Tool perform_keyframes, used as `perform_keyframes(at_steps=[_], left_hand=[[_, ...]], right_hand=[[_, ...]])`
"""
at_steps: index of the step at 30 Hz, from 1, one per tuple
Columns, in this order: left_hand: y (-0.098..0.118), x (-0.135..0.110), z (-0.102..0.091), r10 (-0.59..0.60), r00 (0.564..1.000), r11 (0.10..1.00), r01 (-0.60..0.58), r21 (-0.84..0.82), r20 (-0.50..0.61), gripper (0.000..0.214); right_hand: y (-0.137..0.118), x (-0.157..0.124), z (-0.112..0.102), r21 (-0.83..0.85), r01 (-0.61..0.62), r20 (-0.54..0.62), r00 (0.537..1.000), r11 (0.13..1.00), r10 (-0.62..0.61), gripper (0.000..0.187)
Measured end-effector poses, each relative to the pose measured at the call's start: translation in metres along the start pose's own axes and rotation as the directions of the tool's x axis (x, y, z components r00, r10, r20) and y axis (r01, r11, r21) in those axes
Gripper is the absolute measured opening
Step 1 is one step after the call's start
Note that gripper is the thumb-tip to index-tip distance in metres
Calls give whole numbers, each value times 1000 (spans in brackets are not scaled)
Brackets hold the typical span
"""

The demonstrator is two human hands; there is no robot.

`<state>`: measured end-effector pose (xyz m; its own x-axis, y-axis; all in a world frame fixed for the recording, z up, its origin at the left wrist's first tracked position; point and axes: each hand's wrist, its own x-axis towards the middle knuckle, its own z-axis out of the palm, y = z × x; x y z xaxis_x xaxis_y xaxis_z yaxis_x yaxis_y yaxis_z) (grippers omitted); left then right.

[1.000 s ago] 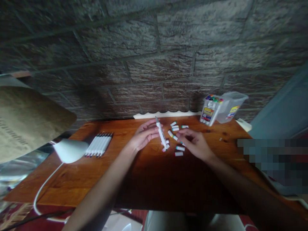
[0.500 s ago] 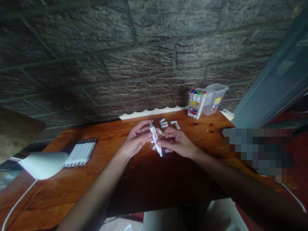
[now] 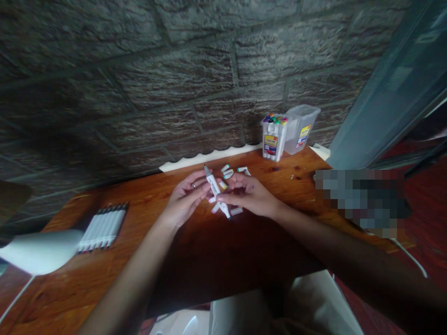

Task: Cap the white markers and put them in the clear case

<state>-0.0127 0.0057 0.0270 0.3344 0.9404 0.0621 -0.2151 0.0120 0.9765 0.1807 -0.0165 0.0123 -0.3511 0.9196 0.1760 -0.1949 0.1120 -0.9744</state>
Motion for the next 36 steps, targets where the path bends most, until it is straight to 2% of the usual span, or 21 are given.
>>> perform_keyframes(at_steps=[2, 5, 7, 10, 13, 15, 17, 19, 22, 24, 25, 27, 29, 32, 36], left_hand=[[-1, 2, -3, 22, 998, 997, -18, 71, -59, 40], [-3, 6, -12, 64, 986, 987, -40, 154, -156, 33], [-5, 8, -17, 74, 980, 985, -43, 168, -184, 32], [-7, 7, -20, 42, 987, 977, -8, 214, -155, 34], [-9, 2, -15, -10, 997, 967, 29, 254, -77, 32], [-10, 0, -11, -46, 999, 962, 51, 269, -25, 30], [-10, -1, -9, -63, 998, 960, 64, 273, -11, 29], [-8, -1, -8, -43, 999, 968, 50, 245, -33, 29], [-3, 1, -9, -10, 995, 988, 25, 155, -98, 31], [1, 3, -9, -10, 990, 994, 25, 107, -144, 32], [2, 3, -9, -12, 987, 995, 27, 93, -159, 32], [3, 3, -9, -9, 985, 996, 24, 83, -173, 32], [4, 3, -8, -3, 986, 996, 18, 85, -166, 32], [3, 2, -6, -1, 990, 997, 12, 82, -140, 32], [1, 2, -3, -1, 994, 997, 9, 77, -110, 31]], right_hand=[[0, 6, -9, -5, 22, -54, 998, 1000, -23, 45], [2, 15, -25, -29, 42, -198, 979, 999, -47, 47], [5, 18, -32, -53, 32, -236, 971, 998, -43, 48], [12, 17, -32, -106, 53, -154, 986, 993, -69, 46], [18, 9, -16, -140, 81, -60, 994, 987, -90, 47], [18, 4, -5, -120, 56, -21, 998, 991, -59, 50], [16, 2, 1, -122, 40, 17, 999, 992, -38, 50], [13, 5, -5, -191, 82, 14, 997, 978, -81, 44], [14, 17, -36, -411, 162, -132, 963, 897, -234, 31], [19, 26, -63, -598, 112, -256, 912, 794, -321, 22], [22, 30, -75, -664, 76, -277, 899, 744, -339, 19], [30, 37, -92, -768, 19, -252, 910, 640, -329, 22], [37, 41, -97, -812, 17, -204, 928, 583, -312, 29], [43, 43, -92, -839, 49, -133, 948, 542, -290, 36], [43, 43, -83, -858, 61, -82, 964, 511, -253, 24]])
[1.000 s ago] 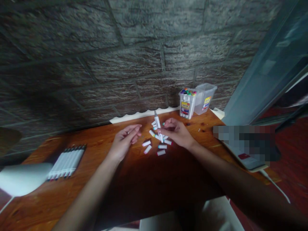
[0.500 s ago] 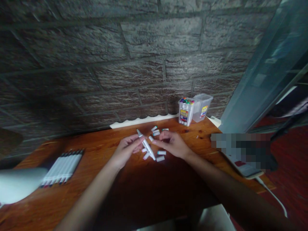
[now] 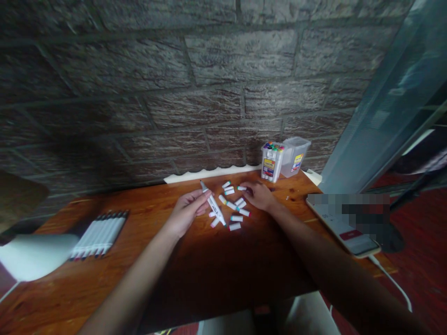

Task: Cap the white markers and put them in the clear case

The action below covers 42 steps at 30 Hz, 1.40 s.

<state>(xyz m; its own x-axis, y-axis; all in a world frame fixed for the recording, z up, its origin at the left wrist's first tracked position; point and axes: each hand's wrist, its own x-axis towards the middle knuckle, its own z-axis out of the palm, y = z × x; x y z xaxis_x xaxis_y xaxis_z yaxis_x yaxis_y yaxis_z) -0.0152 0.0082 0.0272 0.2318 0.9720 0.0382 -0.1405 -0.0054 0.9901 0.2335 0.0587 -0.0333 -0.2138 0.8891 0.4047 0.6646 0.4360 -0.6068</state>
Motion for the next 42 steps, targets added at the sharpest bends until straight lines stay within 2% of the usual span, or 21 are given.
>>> perform_keyframes(at_steps=[4, 8, 12, 14, 17, 21, 25, 28, 31, 37, 42], left_hand=[[-4, -1, -1, 21, 999, 999, -23, 49, 30, 28], [-6, -4, -2, -2, 999, 996, -1, 84, 32, 28], [-4, -8, 1, 21, 993, 991, -36, 127, 112, 29], [-2, -10, 2, 31, 987, 988, -55, 144, 160, 28], [2, -13, 4, 1, 977, 980, -43, 193, 215, 27], [5, -17, 8, -47, 946, 971, -32, 235, 322, 24], [3, -20, 11, -70, 910, 974, -25, 223, 408, 21], [1, -20, 11, -86, 911, 971, -14, 237, 404, 21], [0, -19, 11, -98, 913, 968, -4, 250, 395, 23], [-2, -18, 12, -107, 915, 980, 30, 198, 389, 25], [-6, -19, 14, -165, 921, 986, 141, 92, 352, 29]], right_hand=[[0, -1, -1, 23, -11, -6, 1000, 1000, 11, 19], [-2, -2, -3, 85, -21, -64, 998, 996, 27, 27], [-12, -4, -5, 135, -1, -166, 986, 991, 24, 32], [-22, -7, -7, 224, 22, -175, 984, 974, 18, 32], [-45, -15, -12, 475, 32, -131, 991, 879, 35, 28], [-76, -24, -23, 750, -23, -10, 999, 661, 46, 27], [-88, -26, -32, 866, -60, 21, 996, 497, 85, 35], [-88, -26, -32, 891, -75, 44, 996, 447, 80, 31], [-86, -26, -28, 887, -95, 94, 995, 452, 25, 31], [-86, -31, -25, 844, -42, 113, 989, 535, -101, 25], [-84, -31, -29, 796, 27, 83, 985, 604, -154, 25]])
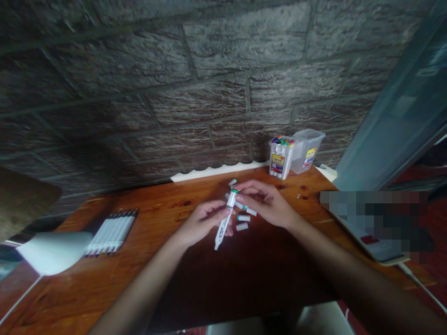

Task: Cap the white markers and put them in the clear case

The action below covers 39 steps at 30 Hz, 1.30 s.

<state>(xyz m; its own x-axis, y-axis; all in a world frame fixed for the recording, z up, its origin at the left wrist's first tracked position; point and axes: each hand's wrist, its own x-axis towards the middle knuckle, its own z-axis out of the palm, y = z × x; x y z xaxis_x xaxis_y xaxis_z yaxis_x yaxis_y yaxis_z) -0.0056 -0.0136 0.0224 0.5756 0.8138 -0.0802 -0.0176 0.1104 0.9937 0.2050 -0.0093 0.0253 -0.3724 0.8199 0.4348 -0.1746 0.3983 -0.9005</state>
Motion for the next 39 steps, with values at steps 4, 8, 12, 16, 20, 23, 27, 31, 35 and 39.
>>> perform_keyframes(at_steps=[4, 8, 12, 16, 20, 23, 27, 31, 35, 39], left_hand=[[1, 1, 6, -42, 997, 966, 56, -252, 63, 32], [9, 1, 7, -153, 977, 870, 206, -448, 150, 43], [18, 2, -2, -138, 983, 813, 180, -554, 118, 68], [24, 3, -12, -99, 995, 782, 71, -620, -11, 73], [25, 1, -19, -62, 992, 743, -29, -669, -112, 71], [25, -1, -19, -20, 984, 706, -112, -699, -178, 68], [25, -3, -18, 0, 970, 690, -175, -703, -242, 66], [23, -1, -23, 46, 951, 659, -259, -707, -305, 68], [20, 5, -31, 26, 926, 617, -311, -723, -376, 66], [18, 11, -36, 20, 882, 609, -384, -694, -471, 37]], right_hand=[[0, 0, -3, -78, 27, -13, 1000, 997, -29, 25], [0, 0, -4, -81, 30, -51, 998, 996, -34, 35], [5, 1, -6, -49, -34, -139, 990, 998, 27, 37], [14, 3, -8, -39, -153, -201, 969, 987, 143, 32], [18, 4, -6, -29, -208, -206, 958, 978, 198, 33], [19, 4, -6, -29, -230, -215, 952, 973, 219, 34], [23, 4, -11, -94, -235, -265, 943, 968, 203, 33], [29, 3, -17, -352, -174, -317, 947, 920, 58, 27], [33, -1, -21, -558, -187, -325, 946, 808, -6, 28], [35, 15, -23, -719, -183, -278, 960, 670, -37, 28]])
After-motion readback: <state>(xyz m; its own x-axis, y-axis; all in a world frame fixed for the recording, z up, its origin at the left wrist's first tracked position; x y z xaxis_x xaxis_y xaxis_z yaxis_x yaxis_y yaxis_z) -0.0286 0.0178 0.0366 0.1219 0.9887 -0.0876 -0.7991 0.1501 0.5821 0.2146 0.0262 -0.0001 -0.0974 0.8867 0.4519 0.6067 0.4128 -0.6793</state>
